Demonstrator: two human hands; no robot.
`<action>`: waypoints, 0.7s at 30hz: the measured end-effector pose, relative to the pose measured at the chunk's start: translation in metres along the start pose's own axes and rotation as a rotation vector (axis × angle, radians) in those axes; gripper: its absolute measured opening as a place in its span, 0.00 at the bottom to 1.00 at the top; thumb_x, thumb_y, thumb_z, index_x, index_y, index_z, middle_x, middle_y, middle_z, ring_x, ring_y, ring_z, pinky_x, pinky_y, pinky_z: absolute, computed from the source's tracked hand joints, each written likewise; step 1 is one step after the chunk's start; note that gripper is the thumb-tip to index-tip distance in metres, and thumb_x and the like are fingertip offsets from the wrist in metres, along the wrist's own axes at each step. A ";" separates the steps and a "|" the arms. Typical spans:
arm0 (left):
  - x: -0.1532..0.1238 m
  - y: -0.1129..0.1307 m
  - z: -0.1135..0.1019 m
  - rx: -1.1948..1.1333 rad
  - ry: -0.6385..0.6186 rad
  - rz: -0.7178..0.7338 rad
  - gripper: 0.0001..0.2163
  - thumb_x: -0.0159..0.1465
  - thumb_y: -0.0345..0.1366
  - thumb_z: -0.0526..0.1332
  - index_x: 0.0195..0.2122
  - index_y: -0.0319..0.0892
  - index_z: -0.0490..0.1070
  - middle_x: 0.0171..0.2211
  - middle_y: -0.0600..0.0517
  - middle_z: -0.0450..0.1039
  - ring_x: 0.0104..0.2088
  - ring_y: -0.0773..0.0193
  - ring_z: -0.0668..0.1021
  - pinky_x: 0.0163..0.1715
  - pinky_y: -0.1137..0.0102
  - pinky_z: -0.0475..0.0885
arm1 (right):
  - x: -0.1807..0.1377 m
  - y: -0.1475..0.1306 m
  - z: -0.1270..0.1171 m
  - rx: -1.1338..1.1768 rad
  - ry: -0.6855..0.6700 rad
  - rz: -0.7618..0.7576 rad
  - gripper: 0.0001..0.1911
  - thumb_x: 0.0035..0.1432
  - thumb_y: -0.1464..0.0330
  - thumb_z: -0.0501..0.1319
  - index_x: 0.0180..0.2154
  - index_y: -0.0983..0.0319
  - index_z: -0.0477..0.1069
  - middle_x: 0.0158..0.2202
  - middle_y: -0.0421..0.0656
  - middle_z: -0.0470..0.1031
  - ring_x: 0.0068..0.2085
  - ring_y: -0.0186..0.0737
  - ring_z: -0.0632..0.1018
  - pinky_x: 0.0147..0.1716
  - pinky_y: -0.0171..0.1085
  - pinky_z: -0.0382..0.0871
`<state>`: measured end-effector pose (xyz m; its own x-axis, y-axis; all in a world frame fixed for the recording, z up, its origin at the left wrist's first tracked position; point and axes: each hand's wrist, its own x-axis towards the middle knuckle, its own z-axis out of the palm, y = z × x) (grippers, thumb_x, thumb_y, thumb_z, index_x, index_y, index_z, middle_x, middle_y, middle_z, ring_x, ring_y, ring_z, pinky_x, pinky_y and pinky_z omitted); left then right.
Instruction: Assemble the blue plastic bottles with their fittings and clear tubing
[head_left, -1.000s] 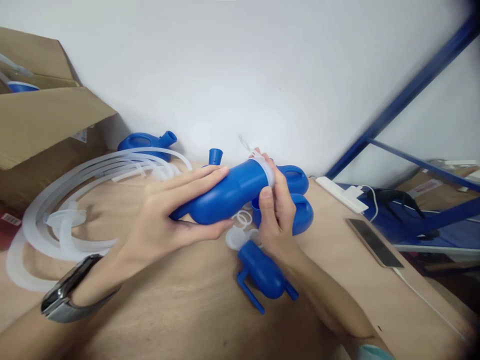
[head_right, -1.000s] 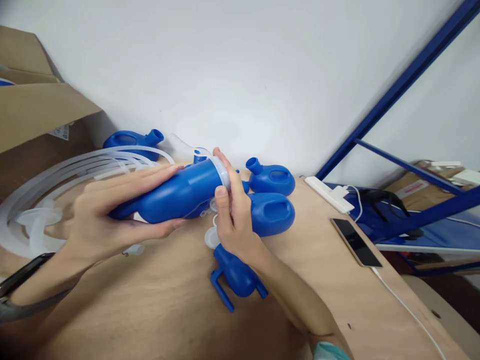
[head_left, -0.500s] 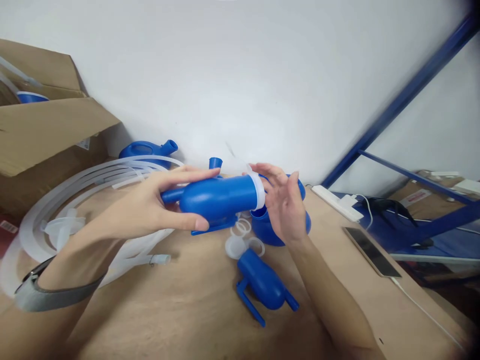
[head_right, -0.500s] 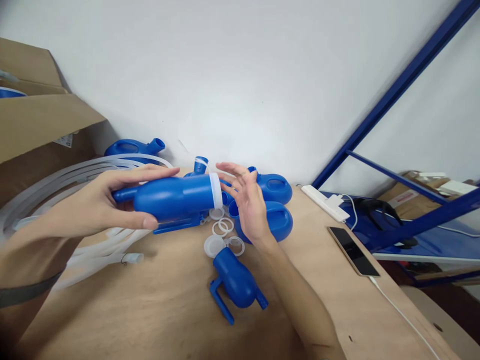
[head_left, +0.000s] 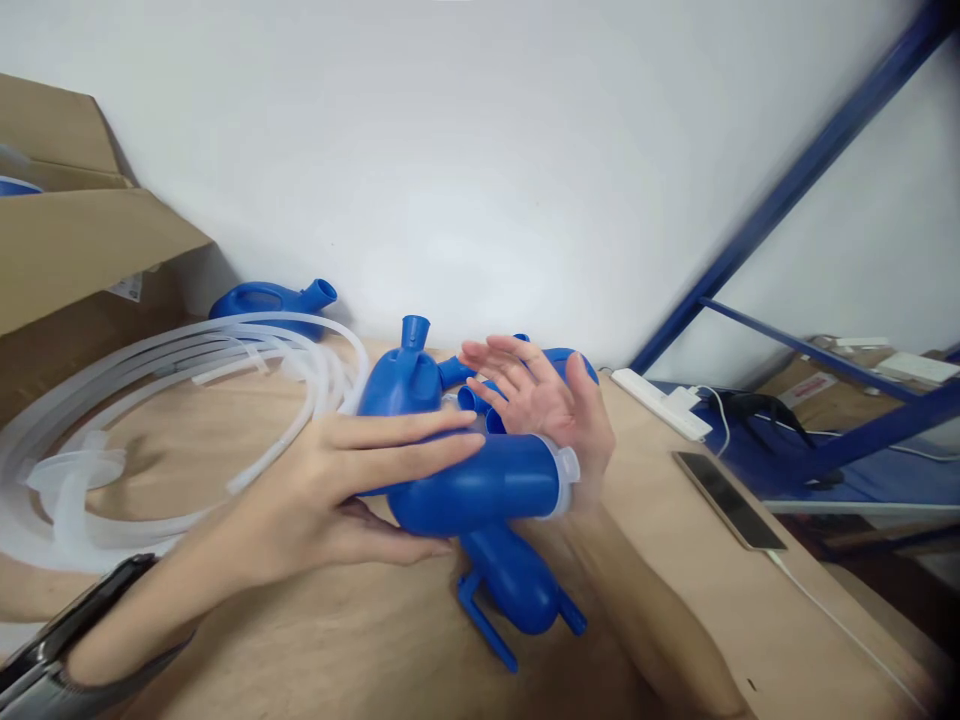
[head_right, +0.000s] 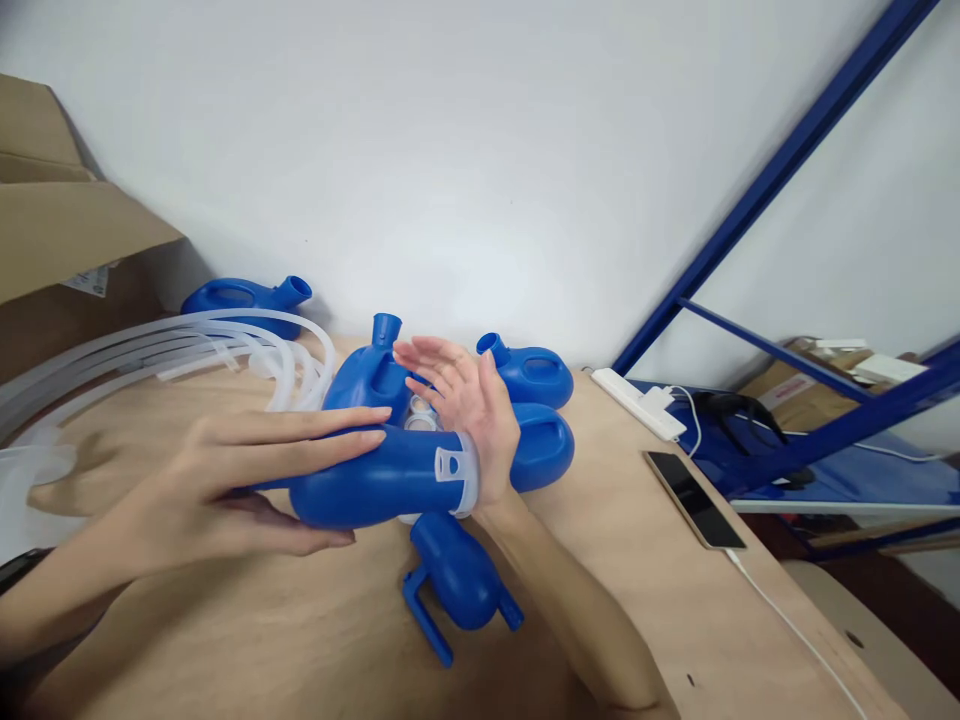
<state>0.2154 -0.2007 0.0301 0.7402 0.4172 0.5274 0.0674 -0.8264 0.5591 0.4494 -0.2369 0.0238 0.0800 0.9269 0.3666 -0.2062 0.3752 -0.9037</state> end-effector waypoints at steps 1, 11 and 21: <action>-0.001 0.001 0.001 -0.006 0.004 -0.002 0.29 0.60 0.47 0.77 0.63 0.61 0.78 0.65 0.49 0.75 0.56 0.47 0.85 0.58 0.58 0.82 | -0.002 -0.004 0.002 -0.016 -0.010 -0.007 0.34 0.69 0.39 0.46 0.53 0.56 0.75 0.61 0.51 0.80 0.66 0.56 0.77 0.67 0.57 0.72; 0.004 0.026 0.014 -0.147 0.149 -0.144 0.28 0.50 0.49 0.82 0.54 0.58 0.85 0.50 0.52 0.86 0.49 0.45 0.88 0.51 0.58 0.86 | -0.016 -0.010 0.006 -0.215 -0.085 -0.201 0.40 0.67 0.37 0.46 0.66 0.54 0.69 0.69 0.48 0.72 0.74 0.62 0.65 0.72 0.65 0.62; 0.017 0.017 0.011 -0.477 0.044 -0.626 0.35 0.46 0.48 0.82 0.57 0.50 0.83 0.44 0.51 0.87 0.41 0.49 0.88 0.42 0.61 0.87 | -0.020 -0.003 0.007 -0.107 -0.024 -0.254 0.34 0.65 0.41 0.54 0.62 0.50 0.72 0.69 0.43 0.72 0.76 0.59 0.62 0.76 0.61 0.52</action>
<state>0.2366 -0.2121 0.0416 0.6319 0.7739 0.0433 0.1610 -0.1857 0.9693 0.4418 -0.2569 0.0209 0.0929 0.8034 0.5881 -0.0779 0.5947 -0.8001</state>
